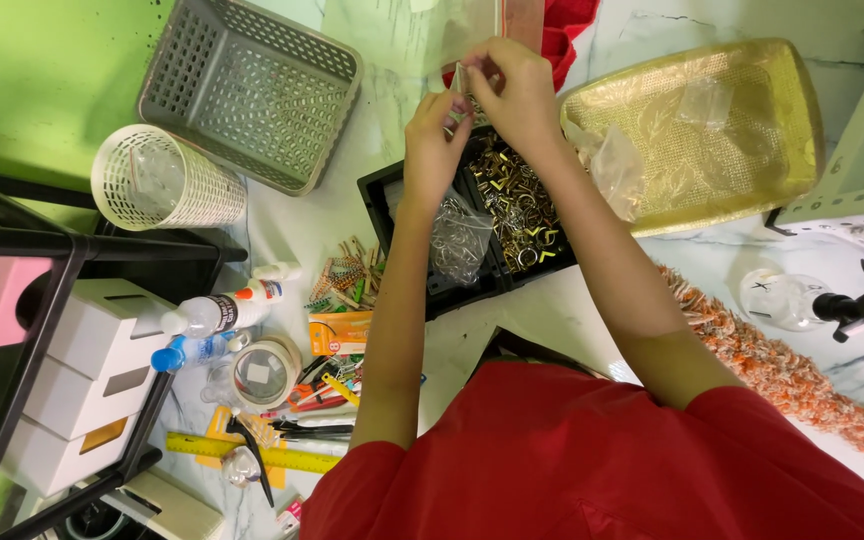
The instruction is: The person is picking up small gold-colored metal rings from a storage box and placing them into a small clear plastic bag.
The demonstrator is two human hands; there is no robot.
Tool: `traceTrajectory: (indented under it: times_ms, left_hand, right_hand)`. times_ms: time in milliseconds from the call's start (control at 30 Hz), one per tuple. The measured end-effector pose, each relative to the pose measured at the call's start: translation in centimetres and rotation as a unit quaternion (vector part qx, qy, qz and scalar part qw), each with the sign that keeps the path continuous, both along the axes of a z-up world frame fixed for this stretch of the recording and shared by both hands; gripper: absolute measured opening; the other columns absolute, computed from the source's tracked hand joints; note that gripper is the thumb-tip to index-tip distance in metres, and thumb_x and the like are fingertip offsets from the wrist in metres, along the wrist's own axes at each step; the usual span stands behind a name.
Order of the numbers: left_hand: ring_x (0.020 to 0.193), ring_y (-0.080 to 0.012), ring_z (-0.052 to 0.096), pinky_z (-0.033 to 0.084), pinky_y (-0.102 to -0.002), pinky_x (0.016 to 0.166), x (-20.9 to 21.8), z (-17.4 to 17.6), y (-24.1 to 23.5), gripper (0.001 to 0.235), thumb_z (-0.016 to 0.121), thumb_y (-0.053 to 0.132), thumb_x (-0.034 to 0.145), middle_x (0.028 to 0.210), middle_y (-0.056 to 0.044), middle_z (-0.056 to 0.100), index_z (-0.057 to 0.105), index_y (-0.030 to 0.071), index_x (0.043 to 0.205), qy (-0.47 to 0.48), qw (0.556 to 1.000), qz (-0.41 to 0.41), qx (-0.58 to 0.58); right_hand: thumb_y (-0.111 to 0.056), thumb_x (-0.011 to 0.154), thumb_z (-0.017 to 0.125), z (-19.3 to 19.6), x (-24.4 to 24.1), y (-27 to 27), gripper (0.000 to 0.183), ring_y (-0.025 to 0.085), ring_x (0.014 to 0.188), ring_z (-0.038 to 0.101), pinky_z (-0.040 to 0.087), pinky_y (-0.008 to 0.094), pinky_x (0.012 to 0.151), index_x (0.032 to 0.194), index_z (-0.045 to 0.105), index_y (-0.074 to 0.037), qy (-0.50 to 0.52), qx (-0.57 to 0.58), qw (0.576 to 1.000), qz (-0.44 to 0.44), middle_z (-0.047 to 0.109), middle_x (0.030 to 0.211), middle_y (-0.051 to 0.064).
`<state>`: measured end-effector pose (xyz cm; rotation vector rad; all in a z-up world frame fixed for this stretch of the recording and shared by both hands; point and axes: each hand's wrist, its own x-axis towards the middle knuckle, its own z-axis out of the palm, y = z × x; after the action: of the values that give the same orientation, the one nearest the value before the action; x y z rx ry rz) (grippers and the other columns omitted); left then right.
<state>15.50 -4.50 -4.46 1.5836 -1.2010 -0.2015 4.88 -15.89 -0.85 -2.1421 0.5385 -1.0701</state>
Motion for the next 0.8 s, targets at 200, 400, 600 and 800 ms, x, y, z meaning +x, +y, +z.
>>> traceTrajectory:
  times_ms: [200,400,600,800]
  left_hand:
    - [0.074,-0.0199,0.069,0.058,-0.032,0.063,0.0,-0.2,-0.2,0.026,0.077,0.001,0.087,0.097,-0.010,0.066,0.067,0.003,0.110,0.007,1.000,0.008,0.014]
    - [0.078,-0.0182,0.073,0.059,-0.029,0.065,0.1,-1.5,-0.5,0.024,0.077,0.002,0.089,0.100,-0.009,0.067,0.066,0.002,0.110,-0.002,1.000,0.003,0.004]
    - [0.077,-0.0144,0.071,0.057,-0.026,0.062,0.1,-1.8,-0.8,0.016,0.076,0.002,0.091,0.102,-0.005,0.067,0.065,0.006,0.102,0.007,1.000,-0.008,0.021]
    - [0.078,-0.0136,0.068,0.055,-0.027,0.063,0.1,-0.5,-0.5,0.016,0.075,0.001,0.093,0.103,-0.004,0.064,0.063,0.007,0.102,0.021,0.999,-0.014,0.024]
  right_hand:
    - [-0.003,0.108,0.059,-3.2,1.3,-0.9,0.010,0.013,0.089,0.067,0.056,0.026,0.074,0.117,0.064,-0.001,-0.222,0.384,0.872,0.208,0.072,0.103,0.009]
    - [-0.009,0.110,0.059,-4.2,1.1,-1.5,0.010,0.014,0.086,0.067,0.055,0.026,0.068,0.117,0.063,-0.003,-0.283,0.459,0.785,0.305,0.070,0.107,0.010]
    - [-0.010,0.111,0.061,-6.1,1.4,-3.5,0.015,0.016,0.082,0.067,0.053,0.026,0.068,0.112,0.068,0.002,-0.280,0.451,0.793,0.298,0.072,0.106,0.014]
    - [-0.012,0.109,0.063,-9.0,1.7,-4.5,0.013,0.018,0.081,0.066,0.052,0.030,0.072,0.105,0.068,0.000,-0.314,0.516,0.748,0.276,0.070,0.096,0.010]
